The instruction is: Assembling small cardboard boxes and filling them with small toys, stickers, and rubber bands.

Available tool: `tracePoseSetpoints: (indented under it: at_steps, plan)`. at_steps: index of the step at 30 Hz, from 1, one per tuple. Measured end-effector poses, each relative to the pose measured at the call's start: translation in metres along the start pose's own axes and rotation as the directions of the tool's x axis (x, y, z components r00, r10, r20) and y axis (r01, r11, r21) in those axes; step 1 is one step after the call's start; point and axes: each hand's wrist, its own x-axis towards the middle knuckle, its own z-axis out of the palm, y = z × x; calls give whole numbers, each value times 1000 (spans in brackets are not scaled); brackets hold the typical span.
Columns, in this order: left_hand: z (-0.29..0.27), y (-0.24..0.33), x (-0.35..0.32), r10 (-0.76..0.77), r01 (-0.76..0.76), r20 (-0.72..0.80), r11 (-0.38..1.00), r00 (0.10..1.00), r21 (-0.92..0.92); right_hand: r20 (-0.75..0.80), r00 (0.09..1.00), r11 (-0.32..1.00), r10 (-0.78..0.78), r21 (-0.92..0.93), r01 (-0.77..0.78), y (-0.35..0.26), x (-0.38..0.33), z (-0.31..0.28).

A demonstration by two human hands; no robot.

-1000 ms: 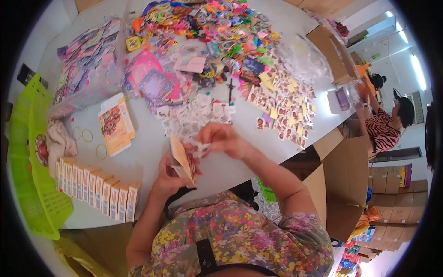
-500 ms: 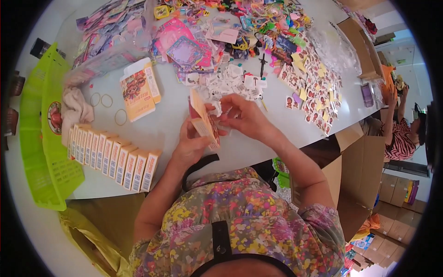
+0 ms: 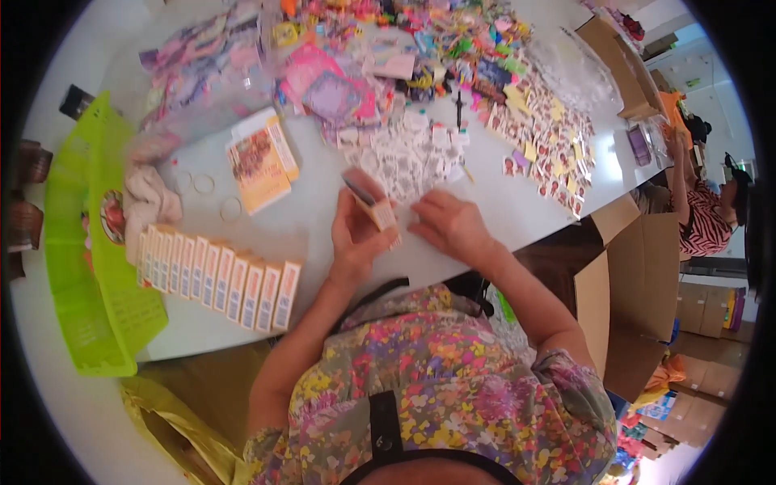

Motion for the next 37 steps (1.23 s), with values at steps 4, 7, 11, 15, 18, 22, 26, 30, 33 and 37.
tracePoseSetpoints:
  at_steps: [4, 7, 11, 15, 18, 22, 26, 30, 33, 37]
  plan:
    - [2, -2, -7, 2, -2, -7, 1000, 1000, 2, 62, 995, 994, 80, 65, -84, -1, -7, -4]
    - [2, -1, -9, -14, 14, 8, 1000, 1000, 20, 85, 988, 974, 129, 177, -143, -1, -12, -1]
    - [3, 0, -5, 48, -48, -6, 998, 999, 51, 126, 965, 905, 229, 337, -259, 4, -8, -9]
    - [7, 4, 1, 58, -57, -15, 996, 998, 73, -147, 873, 823, 466, 435, -366, 81, 39, -34]
    - [9, 5, 2, 40, -39, -13, 993, 999, 114, -287, 771, 765, 568, 530, -366, 144, 101, -53]
    - [11, 3, 0, 33, -27, -40, 991, 999, 134, -447, 895, 950, 15, -272, -151, 155, 162, -18]
    - [12, 0, -2, 16, -8, -64, 991, 998, 133, -268, 962, 905, 55, -393, -161, 154, 197, 21]
    - [7, 2, -4, -10, 12, -25, 994, 1000, 107, -142, 983, 861, 117, -480, -172, 154, 208, 30]
    - [8, 4, -3, -29, 34, -47, 991, 999, 128, -144, 989, 827, 36, -551, -110, 152, 212, 30]
    - [7, 4, -4, 6, 0, -45, 991, 999, 131, -42, 998, 777, -49, -630, 12, 147, 223, 29]
